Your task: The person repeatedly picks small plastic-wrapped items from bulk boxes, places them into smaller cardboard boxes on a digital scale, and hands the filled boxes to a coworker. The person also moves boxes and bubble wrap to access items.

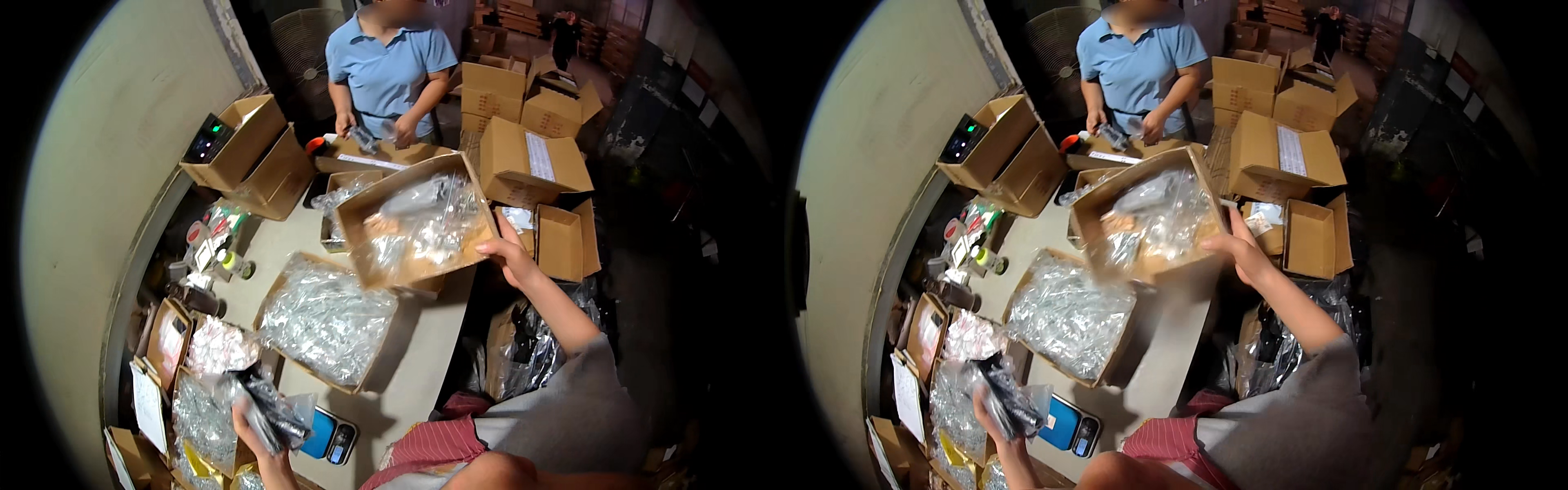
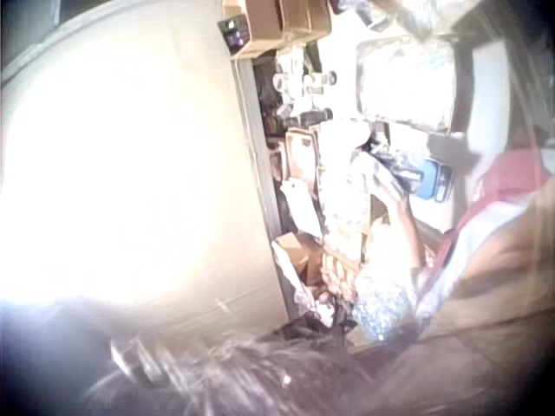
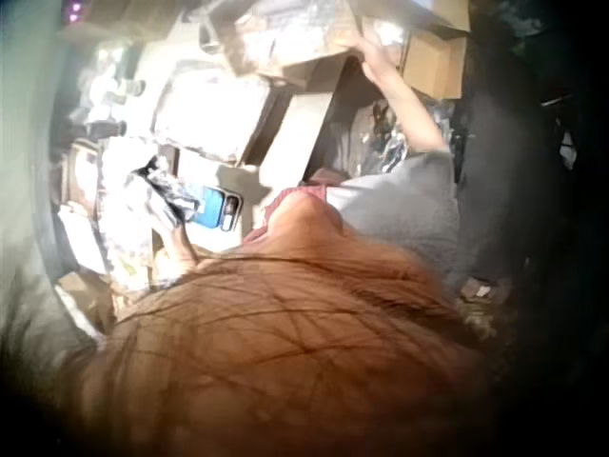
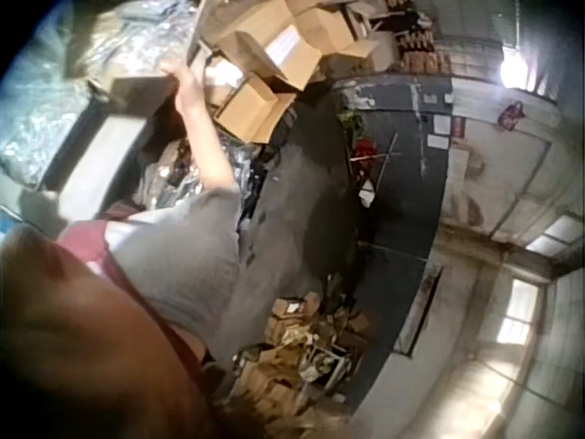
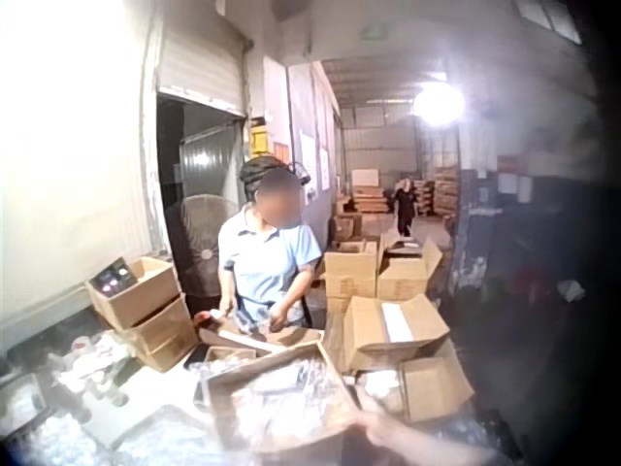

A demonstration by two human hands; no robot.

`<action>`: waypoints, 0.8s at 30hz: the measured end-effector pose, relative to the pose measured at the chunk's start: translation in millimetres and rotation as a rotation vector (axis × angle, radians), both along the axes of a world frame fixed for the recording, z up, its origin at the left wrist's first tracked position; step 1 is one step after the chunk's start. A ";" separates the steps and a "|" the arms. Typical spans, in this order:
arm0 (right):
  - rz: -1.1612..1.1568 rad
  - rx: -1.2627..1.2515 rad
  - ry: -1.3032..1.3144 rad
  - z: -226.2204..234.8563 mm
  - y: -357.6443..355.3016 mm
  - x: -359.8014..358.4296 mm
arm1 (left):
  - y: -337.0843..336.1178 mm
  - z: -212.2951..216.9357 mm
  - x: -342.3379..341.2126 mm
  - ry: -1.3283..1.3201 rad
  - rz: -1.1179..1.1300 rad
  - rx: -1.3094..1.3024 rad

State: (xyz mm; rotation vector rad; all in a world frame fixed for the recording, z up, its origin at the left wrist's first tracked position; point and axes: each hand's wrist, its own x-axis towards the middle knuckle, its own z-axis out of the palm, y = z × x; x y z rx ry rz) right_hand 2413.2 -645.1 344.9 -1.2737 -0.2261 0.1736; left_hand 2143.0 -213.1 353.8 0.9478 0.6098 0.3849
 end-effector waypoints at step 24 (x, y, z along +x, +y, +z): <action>-0.288 -0.949 -0.871 -42.9 -19.8 73.8 | -94.2 19.9 175.1 0.240 -0.476 -0.081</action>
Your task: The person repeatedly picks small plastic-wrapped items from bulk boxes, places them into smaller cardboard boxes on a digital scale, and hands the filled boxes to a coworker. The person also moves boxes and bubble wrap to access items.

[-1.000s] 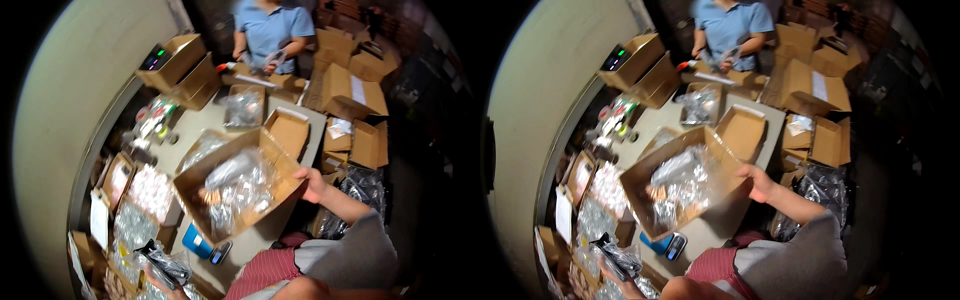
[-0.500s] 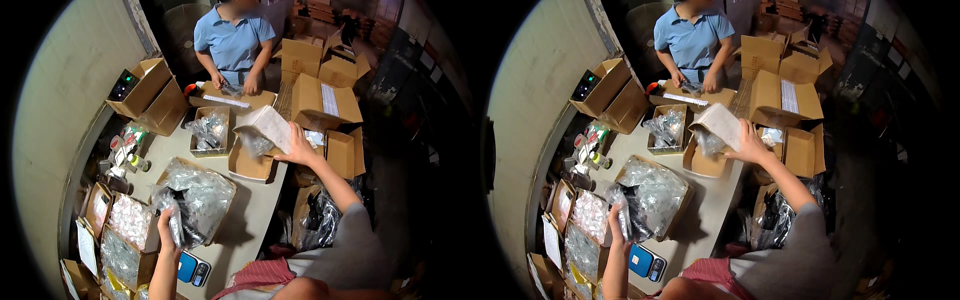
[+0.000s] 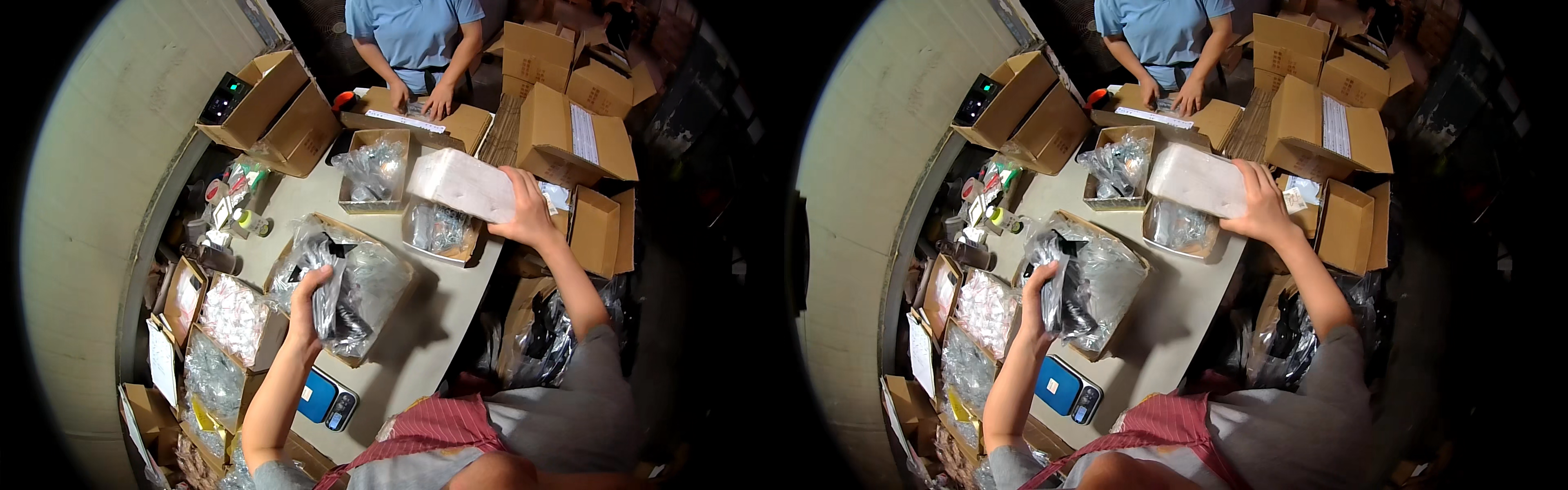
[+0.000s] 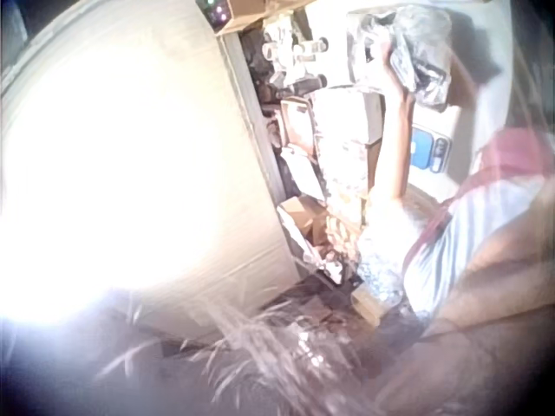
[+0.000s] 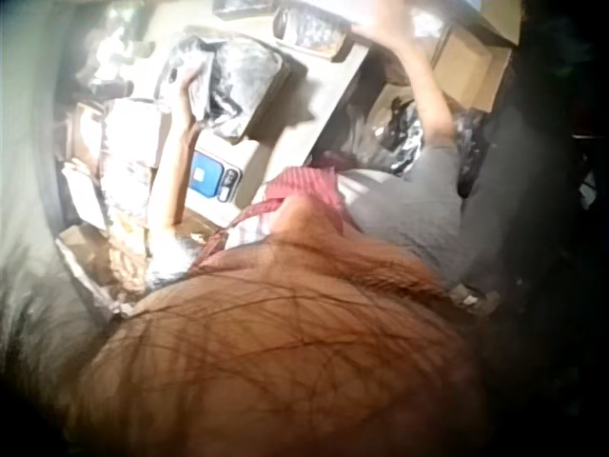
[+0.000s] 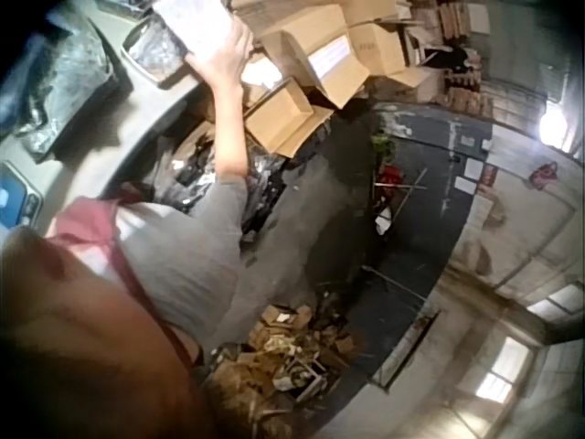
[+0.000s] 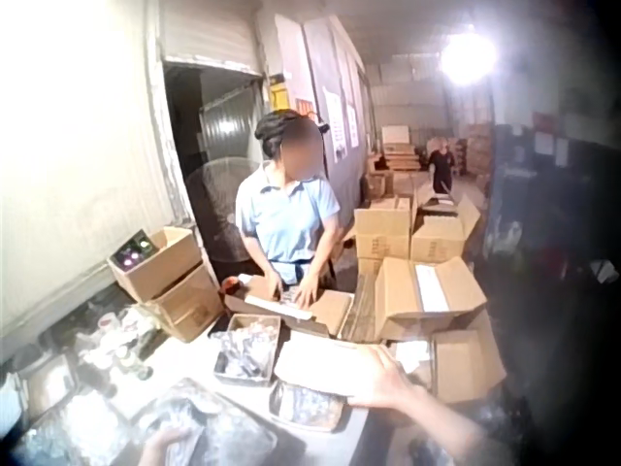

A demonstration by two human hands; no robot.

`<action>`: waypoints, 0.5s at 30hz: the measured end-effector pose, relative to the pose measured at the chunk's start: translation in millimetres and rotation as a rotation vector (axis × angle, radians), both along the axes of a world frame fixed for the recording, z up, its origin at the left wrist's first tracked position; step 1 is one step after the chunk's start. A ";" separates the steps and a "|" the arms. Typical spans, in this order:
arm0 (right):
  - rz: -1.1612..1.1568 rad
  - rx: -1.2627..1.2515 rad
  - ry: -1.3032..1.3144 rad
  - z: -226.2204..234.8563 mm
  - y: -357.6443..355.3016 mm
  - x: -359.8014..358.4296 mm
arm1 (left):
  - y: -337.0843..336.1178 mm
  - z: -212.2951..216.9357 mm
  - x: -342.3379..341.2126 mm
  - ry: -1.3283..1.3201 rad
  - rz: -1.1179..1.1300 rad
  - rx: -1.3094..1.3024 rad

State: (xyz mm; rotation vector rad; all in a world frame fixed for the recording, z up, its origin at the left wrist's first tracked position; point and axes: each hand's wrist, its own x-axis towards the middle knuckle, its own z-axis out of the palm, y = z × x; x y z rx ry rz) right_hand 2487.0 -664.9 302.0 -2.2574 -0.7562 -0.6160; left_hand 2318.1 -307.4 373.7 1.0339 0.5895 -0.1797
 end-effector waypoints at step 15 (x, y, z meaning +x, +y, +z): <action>-0.228 0.405 -0.023 -29.6 -46.1 -11.6 | -52.6 -18.6 70.4 0.062 -0.212 -0.101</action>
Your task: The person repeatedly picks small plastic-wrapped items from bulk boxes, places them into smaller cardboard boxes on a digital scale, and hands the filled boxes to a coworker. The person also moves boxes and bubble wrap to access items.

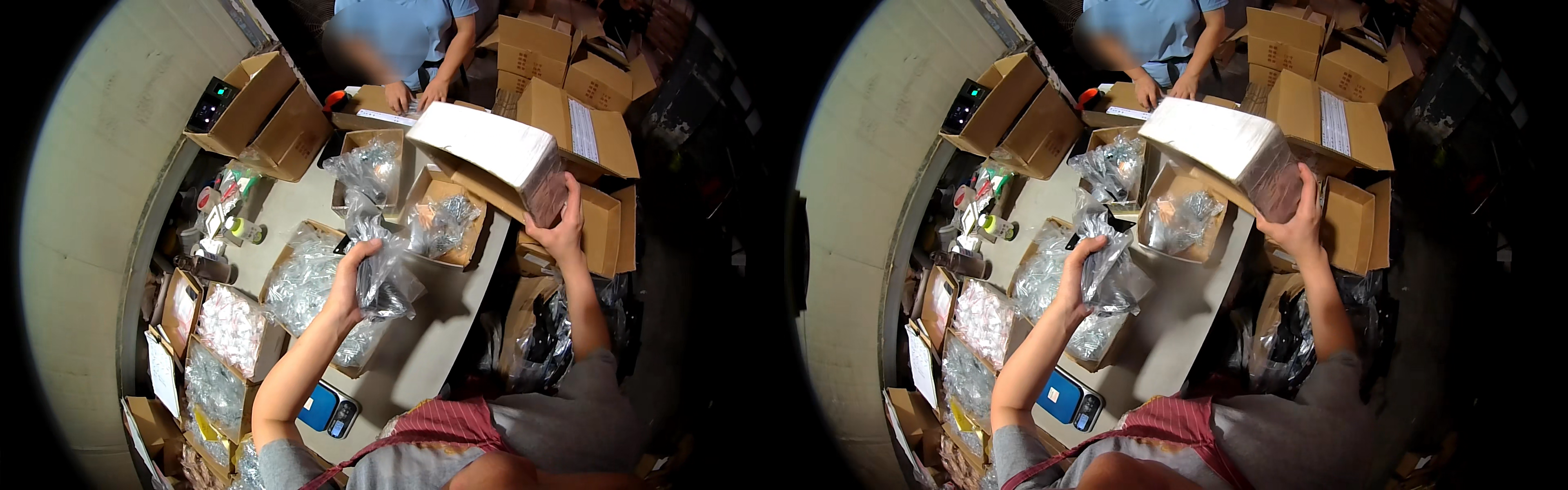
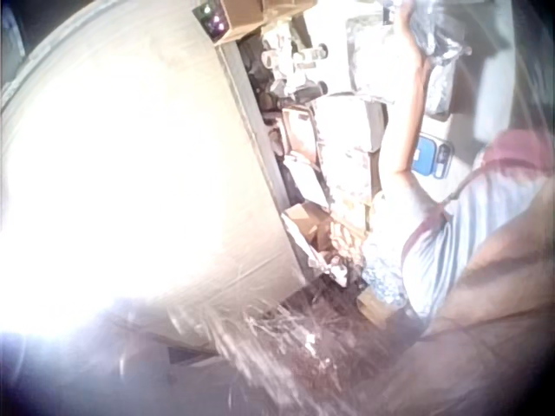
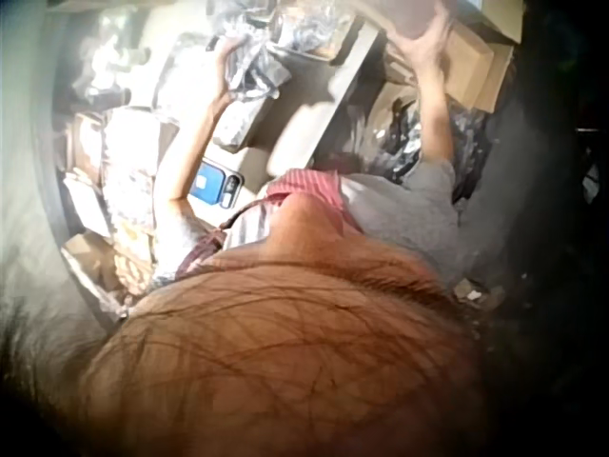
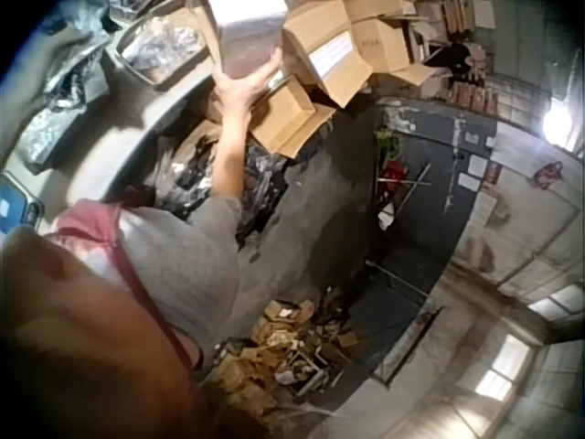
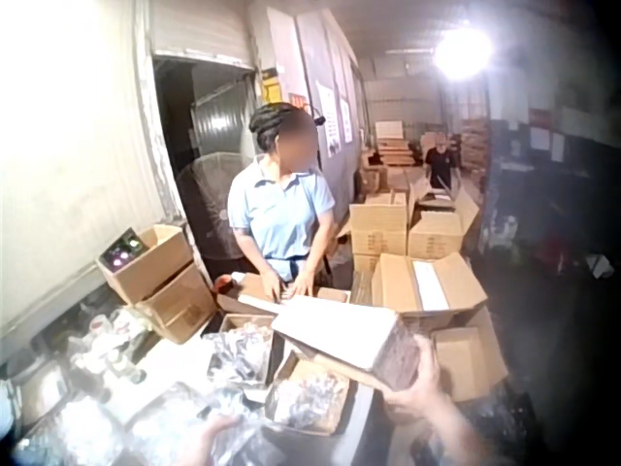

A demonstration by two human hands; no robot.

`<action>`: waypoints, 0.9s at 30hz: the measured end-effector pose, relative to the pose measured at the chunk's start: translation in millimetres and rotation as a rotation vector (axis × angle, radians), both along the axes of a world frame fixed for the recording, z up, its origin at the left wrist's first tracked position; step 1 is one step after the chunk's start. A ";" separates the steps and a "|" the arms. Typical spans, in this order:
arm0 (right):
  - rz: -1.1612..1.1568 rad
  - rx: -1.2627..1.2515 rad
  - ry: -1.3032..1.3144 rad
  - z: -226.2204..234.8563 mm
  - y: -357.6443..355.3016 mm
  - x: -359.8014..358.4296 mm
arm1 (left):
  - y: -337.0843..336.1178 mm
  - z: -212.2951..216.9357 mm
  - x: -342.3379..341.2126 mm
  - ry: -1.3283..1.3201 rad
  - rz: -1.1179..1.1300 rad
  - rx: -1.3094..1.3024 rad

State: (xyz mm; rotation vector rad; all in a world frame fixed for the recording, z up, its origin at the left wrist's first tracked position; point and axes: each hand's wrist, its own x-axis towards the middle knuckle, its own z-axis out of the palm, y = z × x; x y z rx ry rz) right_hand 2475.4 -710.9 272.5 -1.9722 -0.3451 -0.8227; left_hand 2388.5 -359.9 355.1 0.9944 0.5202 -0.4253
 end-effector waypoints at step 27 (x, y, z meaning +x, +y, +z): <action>0.101 1.194 0.392 -3.6 -15.2 -99.7 | -16.6 -132.7 71.6 -0.878 -0.355 1.240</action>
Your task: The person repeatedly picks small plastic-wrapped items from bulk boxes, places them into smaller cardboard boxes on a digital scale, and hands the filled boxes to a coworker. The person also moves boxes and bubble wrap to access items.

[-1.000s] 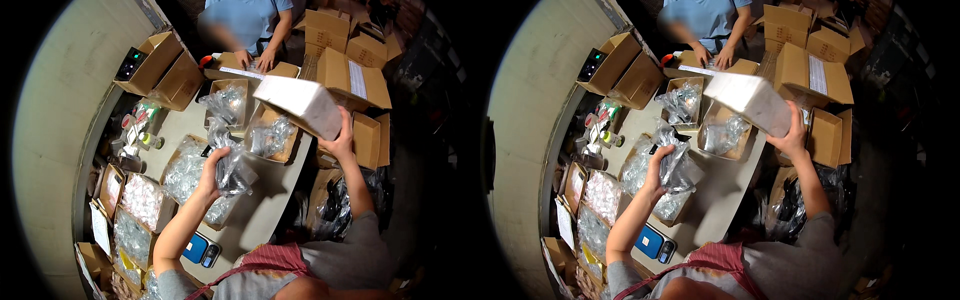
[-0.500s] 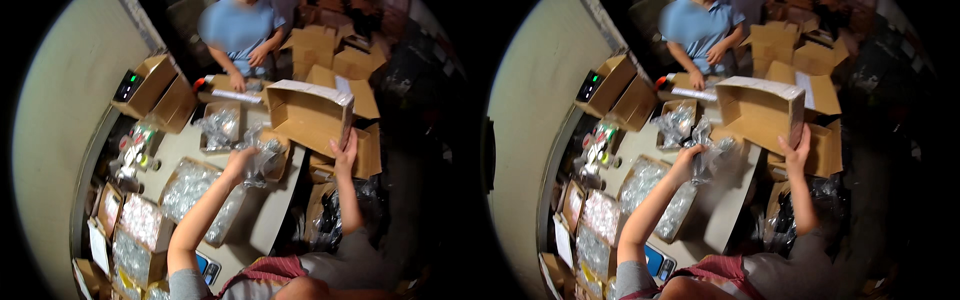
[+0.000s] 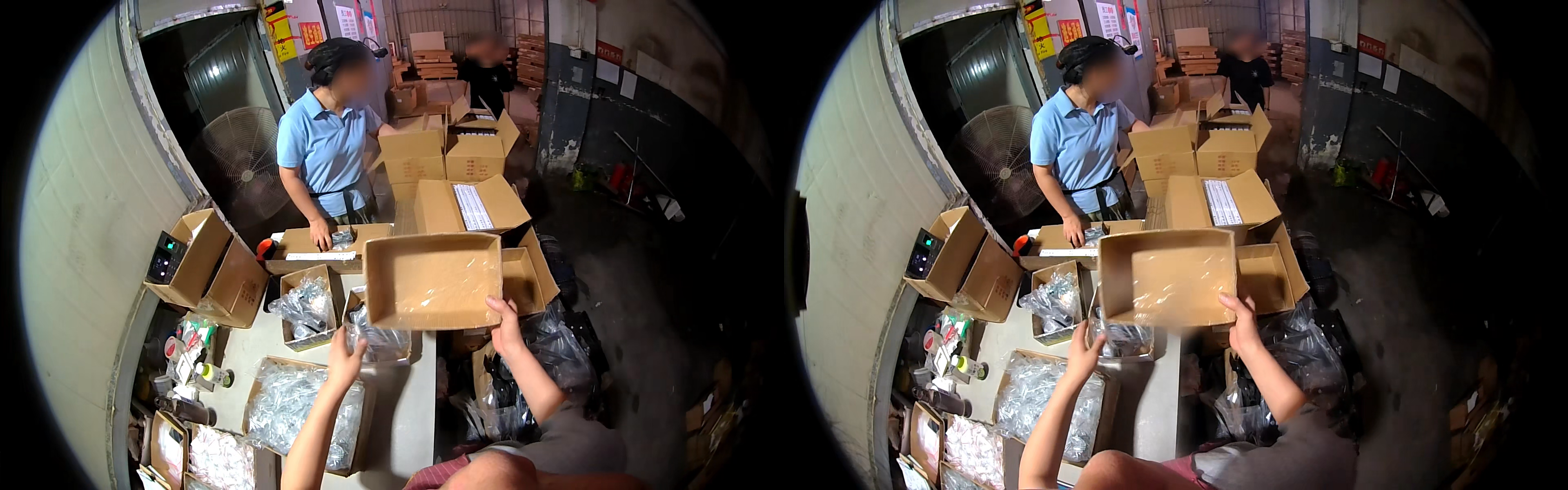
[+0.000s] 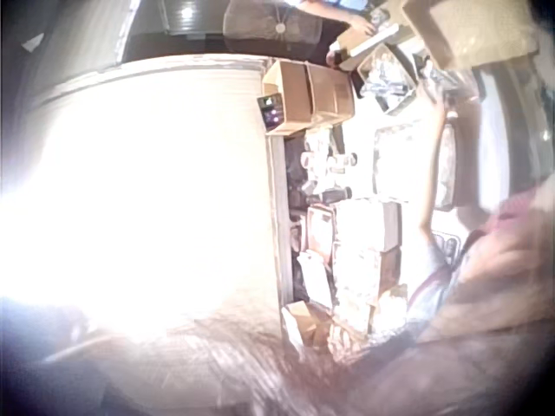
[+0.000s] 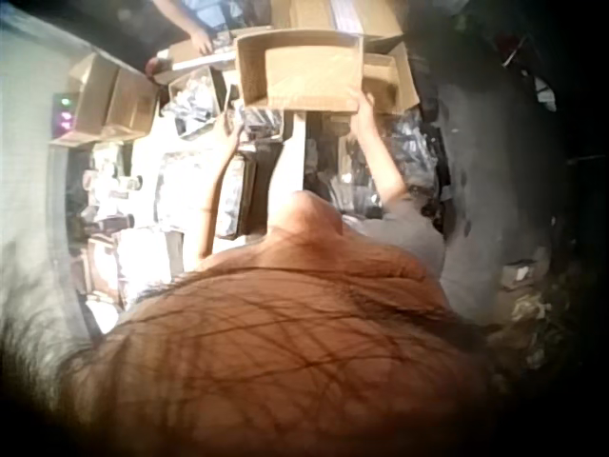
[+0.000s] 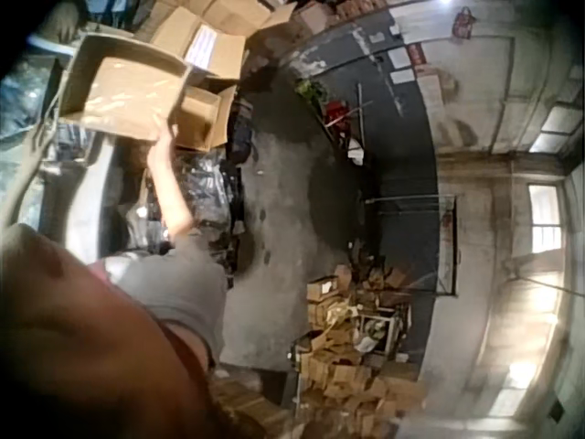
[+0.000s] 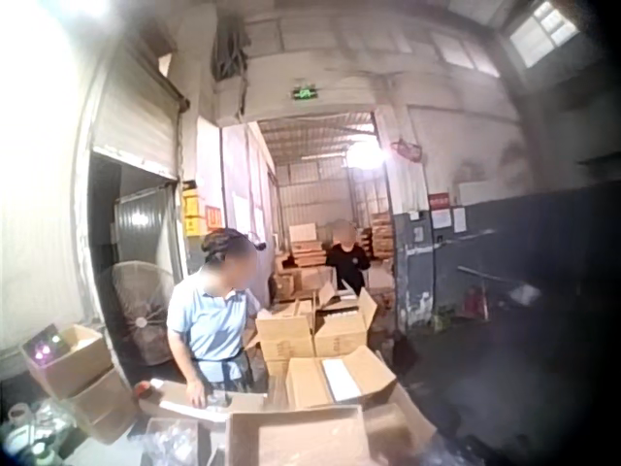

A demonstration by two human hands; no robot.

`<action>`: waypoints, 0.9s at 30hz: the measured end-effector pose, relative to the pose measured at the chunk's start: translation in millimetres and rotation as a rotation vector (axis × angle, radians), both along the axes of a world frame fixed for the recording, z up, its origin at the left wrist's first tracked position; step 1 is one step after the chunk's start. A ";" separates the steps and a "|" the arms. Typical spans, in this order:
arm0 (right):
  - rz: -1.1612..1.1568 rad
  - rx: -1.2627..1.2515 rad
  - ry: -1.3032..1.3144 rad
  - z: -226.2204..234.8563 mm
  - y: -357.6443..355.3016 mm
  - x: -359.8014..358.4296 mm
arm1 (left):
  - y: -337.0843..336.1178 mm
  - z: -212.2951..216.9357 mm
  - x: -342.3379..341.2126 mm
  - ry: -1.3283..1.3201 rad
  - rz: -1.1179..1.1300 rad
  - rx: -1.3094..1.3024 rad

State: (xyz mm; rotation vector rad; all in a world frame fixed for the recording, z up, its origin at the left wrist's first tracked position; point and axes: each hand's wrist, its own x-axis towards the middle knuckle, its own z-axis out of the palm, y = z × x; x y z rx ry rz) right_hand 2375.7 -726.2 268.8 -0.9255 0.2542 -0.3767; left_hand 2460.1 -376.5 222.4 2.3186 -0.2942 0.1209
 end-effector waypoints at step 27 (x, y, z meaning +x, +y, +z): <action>1.520 -0.295 -0.133 41.0 265.4 -222.1 | 216.6 69.9 -537.9 0.348 0.750 -1.183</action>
